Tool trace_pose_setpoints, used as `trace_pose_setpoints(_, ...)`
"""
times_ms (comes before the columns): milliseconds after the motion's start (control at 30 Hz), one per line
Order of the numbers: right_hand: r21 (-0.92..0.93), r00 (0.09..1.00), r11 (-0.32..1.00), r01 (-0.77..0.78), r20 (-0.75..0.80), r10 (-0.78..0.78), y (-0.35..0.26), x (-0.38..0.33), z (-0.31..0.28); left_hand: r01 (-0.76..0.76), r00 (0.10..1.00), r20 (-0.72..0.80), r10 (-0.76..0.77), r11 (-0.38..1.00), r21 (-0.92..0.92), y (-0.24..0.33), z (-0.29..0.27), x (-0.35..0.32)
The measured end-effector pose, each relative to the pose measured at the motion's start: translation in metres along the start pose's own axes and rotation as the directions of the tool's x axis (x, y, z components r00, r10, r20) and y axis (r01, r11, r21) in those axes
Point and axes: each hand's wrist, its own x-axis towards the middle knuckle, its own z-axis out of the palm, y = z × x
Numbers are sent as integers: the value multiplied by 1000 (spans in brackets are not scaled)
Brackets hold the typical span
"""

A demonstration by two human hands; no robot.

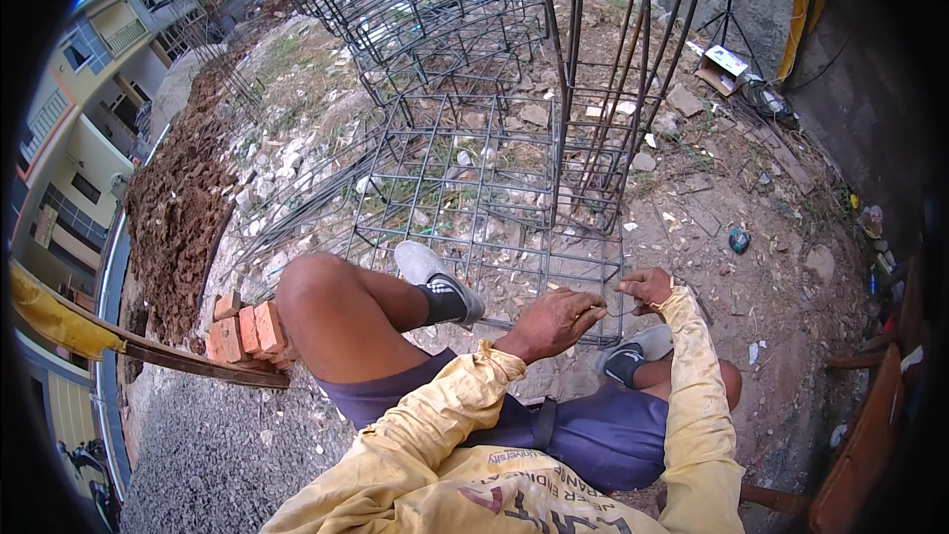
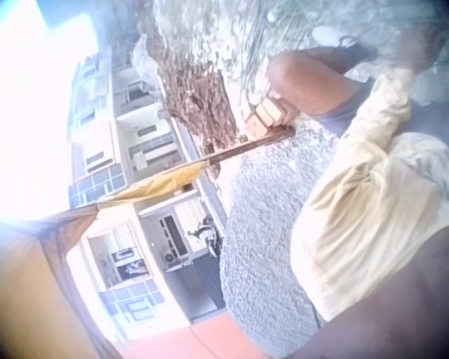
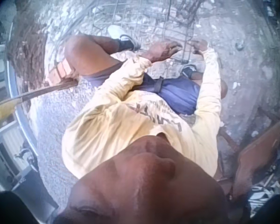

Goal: The person sits on the ground and assembles a rectangular metal frame by hand, aligning bars and securing joints. They repeatedly adjust the frame's position and tighten connections using pliers.

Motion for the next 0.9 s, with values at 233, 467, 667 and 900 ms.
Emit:
trace_pose_setpoints(233, 146, 869, 989, -32, -484, 100, 152, 112, -17, 158, 972, -171, -161, 987, -30, -25, 29, -3)
trace_pose_setpoints(467, -639, 885, 735, -227, -451, -119, 243, 200, -22, 424, 904, -78, -421, 905, 28, -44, 60, -1)
trace_pose_setpoints(667, 448, 848, 884, -132, -411, 335, 214, 191, 53, 628, 763, -244, -598, 776, 62, -96, 64, -39)
trace_pose_setpoints(900, 658, 901, 747, -94, -262, 344, 224, 187, 42, 832, 554, -317, -769, 502, 237, -148, 25, -58)
